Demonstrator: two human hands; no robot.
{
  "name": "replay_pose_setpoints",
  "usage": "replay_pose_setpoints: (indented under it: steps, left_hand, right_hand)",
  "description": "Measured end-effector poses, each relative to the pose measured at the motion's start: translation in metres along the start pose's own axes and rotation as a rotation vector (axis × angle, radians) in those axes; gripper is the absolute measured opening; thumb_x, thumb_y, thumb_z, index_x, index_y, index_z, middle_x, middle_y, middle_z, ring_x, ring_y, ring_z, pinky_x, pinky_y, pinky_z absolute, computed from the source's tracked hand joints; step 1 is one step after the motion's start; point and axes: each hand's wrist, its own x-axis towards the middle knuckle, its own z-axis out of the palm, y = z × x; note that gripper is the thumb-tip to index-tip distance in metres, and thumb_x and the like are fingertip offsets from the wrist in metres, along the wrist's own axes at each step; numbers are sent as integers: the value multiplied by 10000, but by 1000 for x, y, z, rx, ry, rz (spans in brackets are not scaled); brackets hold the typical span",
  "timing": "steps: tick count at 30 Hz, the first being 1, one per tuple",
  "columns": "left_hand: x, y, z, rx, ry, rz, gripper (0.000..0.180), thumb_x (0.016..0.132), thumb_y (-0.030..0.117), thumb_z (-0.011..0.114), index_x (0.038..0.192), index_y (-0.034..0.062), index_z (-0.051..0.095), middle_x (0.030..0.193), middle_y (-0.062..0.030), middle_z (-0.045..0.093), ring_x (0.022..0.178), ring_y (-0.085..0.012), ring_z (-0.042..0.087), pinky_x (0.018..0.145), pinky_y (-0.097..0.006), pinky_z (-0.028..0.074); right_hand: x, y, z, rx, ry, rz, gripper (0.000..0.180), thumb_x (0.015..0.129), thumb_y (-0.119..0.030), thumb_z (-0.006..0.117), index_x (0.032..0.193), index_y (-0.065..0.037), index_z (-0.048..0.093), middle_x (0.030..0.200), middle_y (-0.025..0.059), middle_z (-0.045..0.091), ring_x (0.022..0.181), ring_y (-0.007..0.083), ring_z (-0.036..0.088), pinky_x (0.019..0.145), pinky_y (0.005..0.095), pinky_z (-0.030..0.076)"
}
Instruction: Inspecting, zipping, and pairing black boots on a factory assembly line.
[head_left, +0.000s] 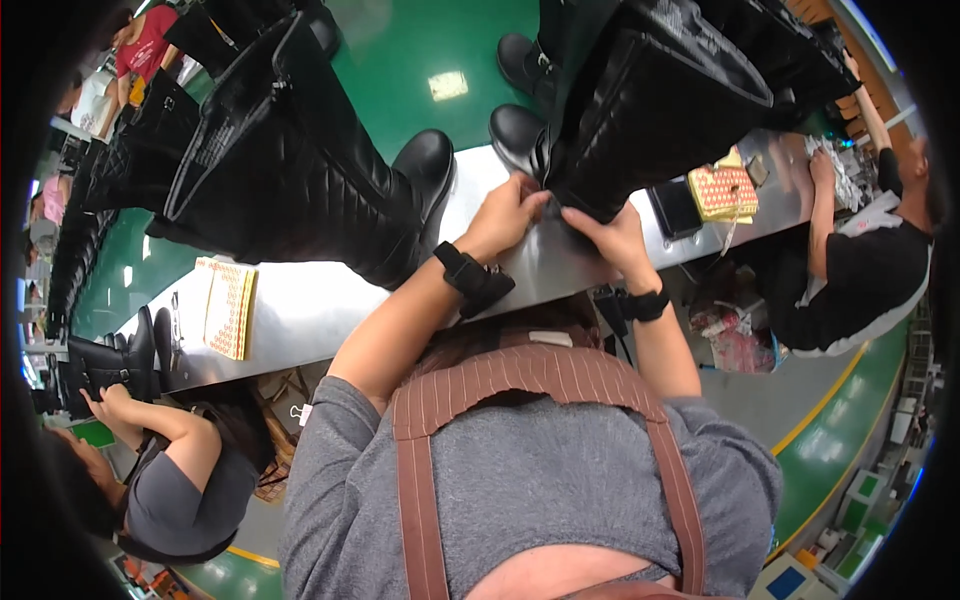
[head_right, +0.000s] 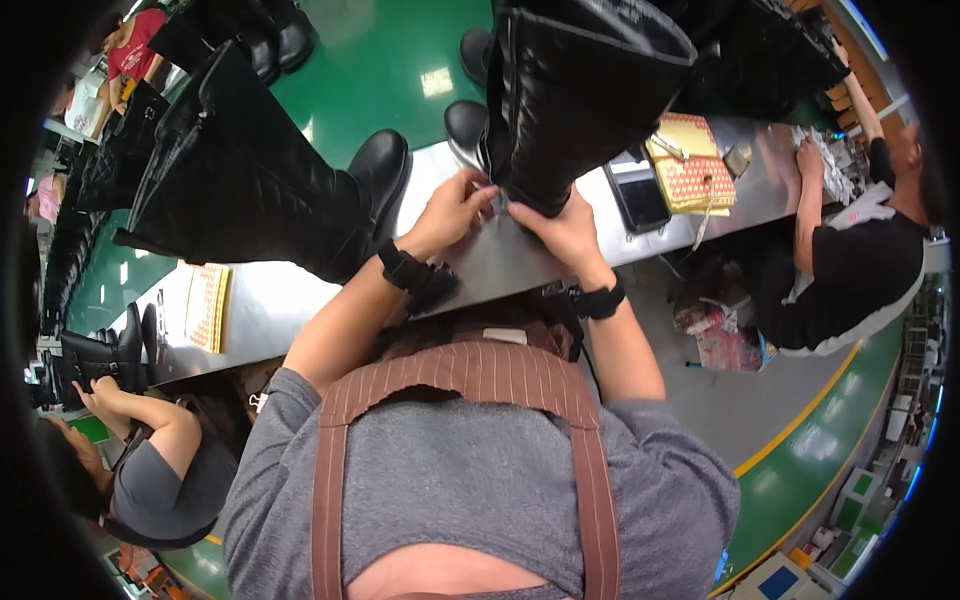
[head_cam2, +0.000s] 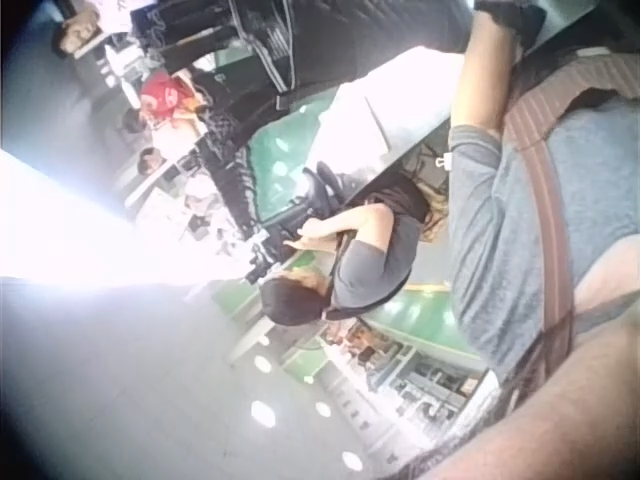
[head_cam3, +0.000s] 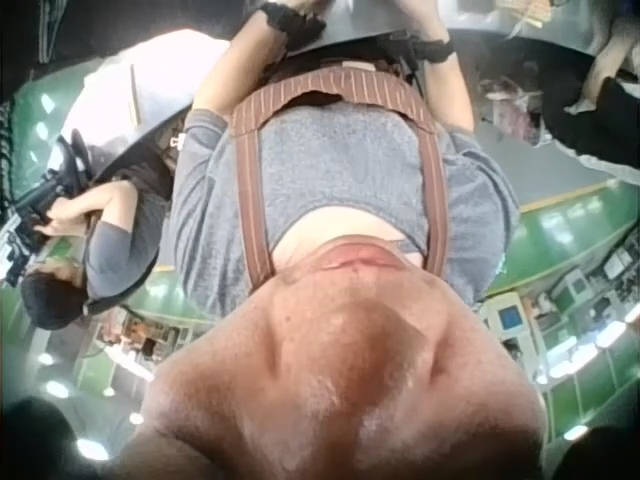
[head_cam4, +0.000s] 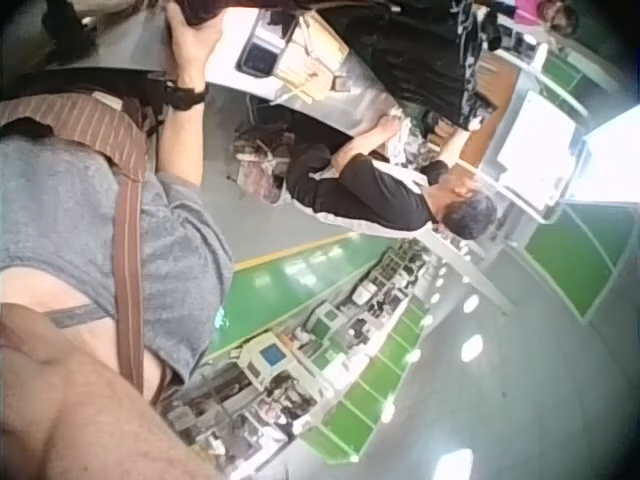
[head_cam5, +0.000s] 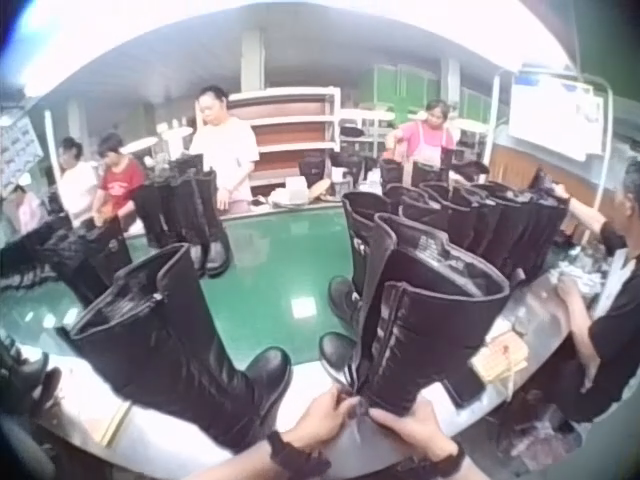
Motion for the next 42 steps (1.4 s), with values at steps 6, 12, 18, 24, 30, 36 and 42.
replay_pose_setpoints:
  steps: [6,12,18,24,30,36,42]
  left_hand:
    - [15,-1,-14,-165,-354,-110,276,991,266,529,820,67,615,687,-5,624,616,-63,558,540,-206,396]
    - [-36,106,-44,-723,-339,153,224,988,234,530,852,68,593,713,-28,605,587,-51,498,540,-183,368]
    - [-69,188,-68,-603,-200,388,317,1022,265,455,816,52,568,625,-21,589,505,-35,499,453,-146,330]
    - [-118,93,-86,-178,-170,180,253,969,218,564,901,-14,637,781,-52,650,691,-86,599,626,-228,469]
    - [-200,10,-125,519,455,-281,558,756,394,793,1046,-42,600,854,-163,657,770,-242,640,702,-334,497]
    - [-140,-28,-115,89,317,112,796,628,124,888,1270,-52,452,1175,-134,598,1103,-202,554,959,-337,435]
    - [-131,-14,-98,-529,333,187,503,796,-2,706,1263,-10,516,1190,-89,596,1076,-196,589,977,-346,453]
  right_hand:
    - [-2,-15,-11,104,-106,6,406,748,-107,803,1091,9,619,1011,58,692,925,130,638,838,286,505]
    - [-2,-20,-11,-153,-22,-80,402,687,-120,817,1034,18,670,932,123,718,846,171,673,784,303,516]
    - [-10,-18,3,-136,-93,-162,406,710,-137,816,1053,18,667,952,110,717,875,166,663,815,294,508]
    - [-7,-30,-5,13,-307,28,562,719,-154,822,1194,38,592,1102,90,667,1017,163,599,927,315,460]
    - [10,-42,-23,-89,-438,-62,790,662,-188,875,1306,53,487,1275,134,558,1192,219,506,1044,337,370]
    - [3,-47,13,-96,-362,-16,671,682,-189,859,1230,52,557,1182,103,622,1080,178,573,972,301,434]
    - [-19,-44,36,465,-137,104,361,794,-82,716,1135,-4,630,1076,78,668,991,173,628,894,315,492]
